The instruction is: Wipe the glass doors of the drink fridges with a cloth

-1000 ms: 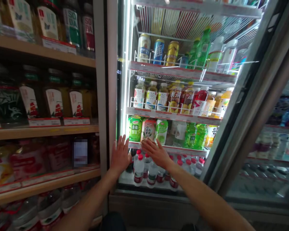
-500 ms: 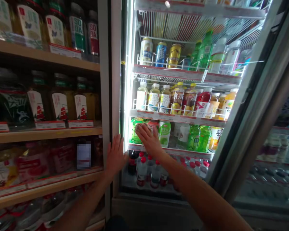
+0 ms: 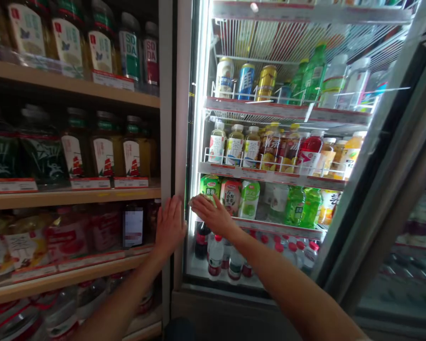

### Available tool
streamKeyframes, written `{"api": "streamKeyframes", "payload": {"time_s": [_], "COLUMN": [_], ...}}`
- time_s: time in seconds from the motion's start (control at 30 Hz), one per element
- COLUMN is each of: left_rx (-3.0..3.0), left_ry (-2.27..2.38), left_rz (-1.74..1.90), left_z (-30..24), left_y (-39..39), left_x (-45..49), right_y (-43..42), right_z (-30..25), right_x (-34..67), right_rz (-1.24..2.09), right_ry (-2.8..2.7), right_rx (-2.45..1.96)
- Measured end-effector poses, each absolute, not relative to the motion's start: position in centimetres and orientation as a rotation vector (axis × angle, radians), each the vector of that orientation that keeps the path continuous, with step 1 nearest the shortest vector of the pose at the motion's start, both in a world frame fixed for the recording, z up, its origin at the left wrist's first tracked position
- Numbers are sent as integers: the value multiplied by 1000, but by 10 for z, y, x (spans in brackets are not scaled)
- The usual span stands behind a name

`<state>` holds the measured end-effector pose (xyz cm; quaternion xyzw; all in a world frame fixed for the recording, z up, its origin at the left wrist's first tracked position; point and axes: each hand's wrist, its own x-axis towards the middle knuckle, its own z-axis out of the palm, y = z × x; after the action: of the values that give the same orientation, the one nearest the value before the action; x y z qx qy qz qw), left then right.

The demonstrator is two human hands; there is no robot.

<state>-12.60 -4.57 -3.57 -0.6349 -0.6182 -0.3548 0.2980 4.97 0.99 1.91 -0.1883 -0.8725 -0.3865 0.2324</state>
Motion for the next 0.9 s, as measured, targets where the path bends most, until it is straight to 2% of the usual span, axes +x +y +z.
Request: {"api": "streamKeyframes", "payload": {"time_s": [0.17, 0.3, 0.4, 0.57, 0.7, 0.9], "left_rx": [-1675, -1668, -1658, -1664, -1695, -1754], "left_ry": [-1650, -1670, -1667, -1611, -1544, -1478], "left_rz": [-982, -962, -956, -1003, -1014, -1043], "left_z": [-28, -23, -19, -7, 5, 22], "left_y": [-46, -47, -46, -43, -38, -29], "left_x": [-130, -132, -134, -125, -107, -79], "right_y": [13, 10, 10, 14, 13, 16], "right_z": [36, 27, 25, 33, 27, 33], "right_x": [35, 39, 57, 97, 128, 156], "right_rz": [-1006, -1046, -1074, -1058, -1147, -1077], "right_ry": [-2286, -2397, -2405, -2121, -2163, -1876], "right_rx": [-614, -519, -508, -722, -665, -895]}}
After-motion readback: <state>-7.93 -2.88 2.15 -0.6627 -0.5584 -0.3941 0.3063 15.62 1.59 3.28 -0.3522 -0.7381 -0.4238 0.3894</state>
